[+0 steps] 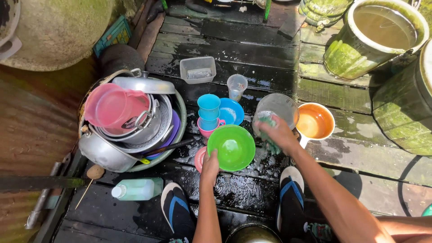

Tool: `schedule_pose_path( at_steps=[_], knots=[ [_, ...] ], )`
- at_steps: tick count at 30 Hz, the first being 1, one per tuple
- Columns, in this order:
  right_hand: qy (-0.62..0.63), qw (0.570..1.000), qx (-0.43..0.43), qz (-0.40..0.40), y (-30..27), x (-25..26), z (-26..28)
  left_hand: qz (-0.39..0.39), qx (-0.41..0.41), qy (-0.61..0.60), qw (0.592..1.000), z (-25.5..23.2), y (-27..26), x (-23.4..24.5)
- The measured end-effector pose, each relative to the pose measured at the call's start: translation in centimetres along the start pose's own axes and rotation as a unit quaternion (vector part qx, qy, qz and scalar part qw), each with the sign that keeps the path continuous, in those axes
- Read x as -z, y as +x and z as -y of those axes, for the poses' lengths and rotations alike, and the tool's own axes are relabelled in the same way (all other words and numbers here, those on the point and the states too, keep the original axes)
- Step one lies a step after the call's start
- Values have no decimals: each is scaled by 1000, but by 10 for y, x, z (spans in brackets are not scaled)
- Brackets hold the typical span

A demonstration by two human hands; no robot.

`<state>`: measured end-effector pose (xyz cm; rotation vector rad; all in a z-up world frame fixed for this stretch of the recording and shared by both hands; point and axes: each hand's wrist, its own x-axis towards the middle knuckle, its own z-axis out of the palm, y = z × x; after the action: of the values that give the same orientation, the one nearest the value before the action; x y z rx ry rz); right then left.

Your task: Manually washing and scrubbing various plastic food containers, bowls, and cups using a scrub pad and water.

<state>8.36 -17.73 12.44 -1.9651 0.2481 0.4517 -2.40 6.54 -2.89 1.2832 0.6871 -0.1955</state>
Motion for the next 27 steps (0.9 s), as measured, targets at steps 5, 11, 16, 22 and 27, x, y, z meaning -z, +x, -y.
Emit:
schedule_pose_path(
  at_steps=[5, 11, 16, 22, 27],
  knots=[
    [201, 977, -49, 57, -12, -39, 26, 46, -13, 187, 981, -73, -63, -31],
    [-331, 924, 182, 65, -60, -70, 20, 12, -26, 177, 984, -68, -72, -44],
    [-274, 934, 229, 11, -18, -108, -49, 53, -58, 149, 986, -103, -102, -70],
    [-249, 920, 216, 211, -2, -85, -53, 14, -64, 164, 984, -94, -82, -51],
    [-499, 828, 256, -14, -13, -72, 5, 28, -46, 109, 993, -91, -95, -68]
  ],
)
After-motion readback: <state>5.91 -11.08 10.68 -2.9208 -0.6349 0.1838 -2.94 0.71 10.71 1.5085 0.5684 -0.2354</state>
